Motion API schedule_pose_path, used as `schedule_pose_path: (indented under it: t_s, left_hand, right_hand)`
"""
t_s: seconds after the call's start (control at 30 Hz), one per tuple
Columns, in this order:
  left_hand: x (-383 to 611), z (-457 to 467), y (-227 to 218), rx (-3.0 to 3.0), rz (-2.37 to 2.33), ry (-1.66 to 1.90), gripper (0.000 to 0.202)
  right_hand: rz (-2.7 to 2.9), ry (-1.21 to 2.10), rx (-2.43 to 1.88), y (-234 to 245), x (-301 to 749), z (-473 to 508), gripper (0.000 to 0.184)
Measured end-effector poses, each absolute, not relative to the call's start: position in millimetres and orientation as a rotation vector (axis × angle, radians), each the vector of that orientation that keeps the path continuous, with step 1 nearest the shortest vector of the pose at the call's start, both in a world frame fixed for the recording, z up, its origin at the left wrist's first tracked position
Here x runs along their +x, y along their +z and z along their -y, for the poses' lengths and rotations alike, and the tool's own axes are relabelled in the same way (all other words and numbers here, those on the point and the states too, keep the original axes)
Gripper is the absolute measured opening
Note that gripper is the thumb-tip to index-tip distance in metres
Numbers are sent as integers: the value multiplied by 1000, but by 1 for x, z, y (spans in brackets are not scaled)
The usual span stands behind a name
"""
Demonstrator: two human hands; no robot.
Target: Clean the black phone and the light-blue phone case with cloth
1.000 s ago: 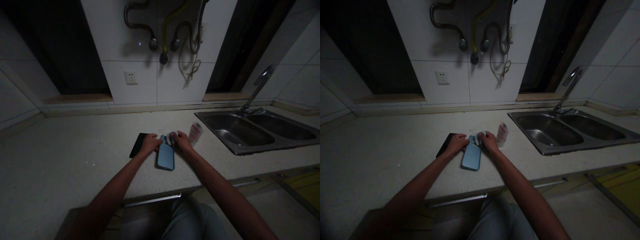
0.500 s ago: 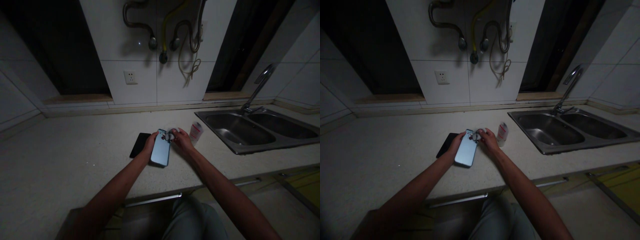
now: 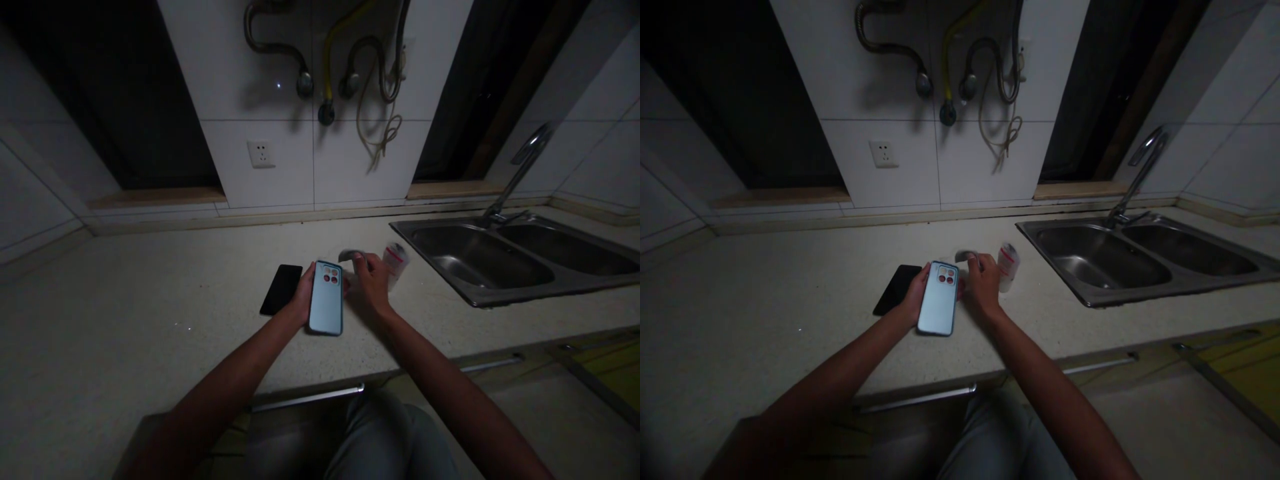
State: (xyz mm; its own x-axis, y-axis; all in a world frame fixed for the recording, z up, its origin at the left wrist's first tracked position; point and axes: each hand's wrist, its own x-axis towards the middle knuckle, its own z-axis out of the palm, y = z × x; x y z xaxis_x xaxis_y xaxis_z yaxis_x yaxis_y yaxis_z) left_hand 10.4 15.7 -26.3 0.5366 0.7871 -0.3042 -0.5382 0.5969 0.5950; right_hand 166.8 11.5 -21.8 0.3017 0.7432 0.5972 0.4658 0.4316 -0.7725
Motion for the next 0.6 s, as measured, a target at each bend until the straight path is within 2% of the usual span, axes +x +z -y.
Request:
schedule_pose_path:
  t_s: [0.17, 0.27, 0.4, 0.6]
  left_hand:
    - [16, -13, -24, 358, -681, 878, 44]
    - [21, -13, -24, 266, -743, 973, 40]
    - [24, -17, -27, 204, -722, 1044, 38]
    - [21, -20, -29, 220, -687, 988, 47]
  right_hand:
    - [1830, 62, -1138, -33, 148, -7, 26]
    - [2065, -33, -1091, -39, 139, -7, 35]
    - [2210, 68, -1026, -45, 137, -7, 42]
    - [2358, 228, -944, -40, 145, 8, 45]
